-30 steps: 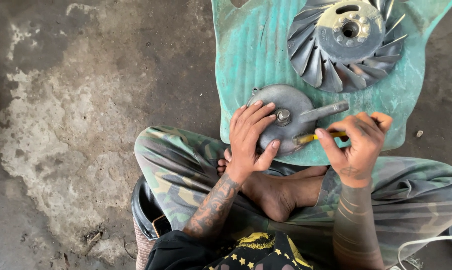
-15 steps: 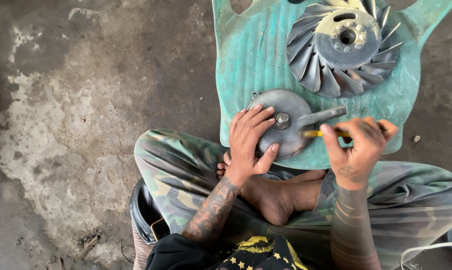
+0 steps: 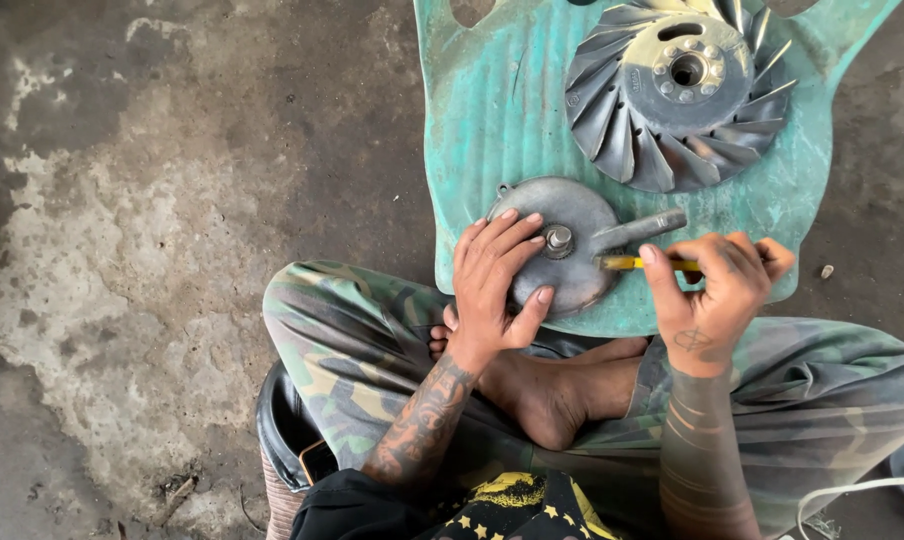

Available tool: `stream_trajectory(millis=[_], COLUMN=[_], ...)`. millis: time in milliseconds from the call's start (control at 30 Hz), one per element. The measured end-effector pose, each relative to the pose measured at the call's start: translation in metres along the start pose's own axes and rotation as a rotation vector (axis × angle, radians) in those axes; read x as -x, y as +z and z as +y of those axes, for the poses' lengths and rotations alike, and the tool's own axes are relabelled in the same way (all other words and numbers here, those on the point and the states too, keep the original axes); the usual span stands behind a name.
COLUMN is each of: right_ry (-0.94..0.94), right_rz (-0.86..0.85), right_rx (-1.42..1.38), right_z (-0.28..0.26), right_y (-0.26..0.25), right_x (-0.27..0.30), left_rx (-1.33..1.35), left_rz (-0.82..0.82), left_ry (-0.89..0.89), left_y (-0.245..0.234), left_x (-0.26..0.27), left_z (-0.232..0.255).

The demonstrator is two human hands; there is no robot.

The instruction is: The person sits cross-legged and uses a small yellow brush to scrub a metal component resting on a green plastic chair. They rotate the part to clean different areas, including the central hub and outer rim, while a larger fan-like metal part sits nearby.

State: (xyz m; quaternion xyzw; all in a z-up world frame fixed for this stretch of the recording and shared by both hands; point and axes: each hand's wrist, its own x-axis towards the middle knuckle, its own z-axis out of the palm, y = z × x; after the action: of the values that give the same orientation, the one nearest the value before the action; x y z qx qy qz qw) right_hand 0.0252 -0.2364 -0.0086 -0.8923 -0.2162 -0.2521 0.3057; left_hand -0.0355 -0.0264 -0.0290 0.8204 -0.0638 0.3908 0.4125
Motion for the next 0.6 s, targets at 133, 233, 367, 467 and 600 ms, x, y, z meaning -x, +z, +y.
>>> stream_trajectory(millis=[133, 233, 367, 467, 600], right_ry=[-0.16, -0.137, -0.138, -0.178, -0.116], right_rz=[-0.014, -0.006, 0.023, 0.037, 0.098], right_rx=[-0.107, -0.096, -0.054, -0.068, -0.153], right_z=[-0.001, -0.001, -0.004, -0.003, -0.001], right_y=[-0.001, -0.001, -0.001, 0.0, 0.002], right_x=[-0.006, -0.004, -0.007, -0.007, -0.006], left_rx=[0.002, 0.001, -0.007, -0.01, 0.038], left_rz=[-0.008, -0.017, -0.027, -0.028, 0.073], left_ry=[0.0, 0.002, 0.009, 0.005, 0.071], left_y=[-0.001, -0.001, -0.003, -0.002, 0.007], left_x=[0.0, 0.001, 0.001, 0.0, 0.002], left_z=[-0.001, -0.001, -0.001, 0.0, -0.01])
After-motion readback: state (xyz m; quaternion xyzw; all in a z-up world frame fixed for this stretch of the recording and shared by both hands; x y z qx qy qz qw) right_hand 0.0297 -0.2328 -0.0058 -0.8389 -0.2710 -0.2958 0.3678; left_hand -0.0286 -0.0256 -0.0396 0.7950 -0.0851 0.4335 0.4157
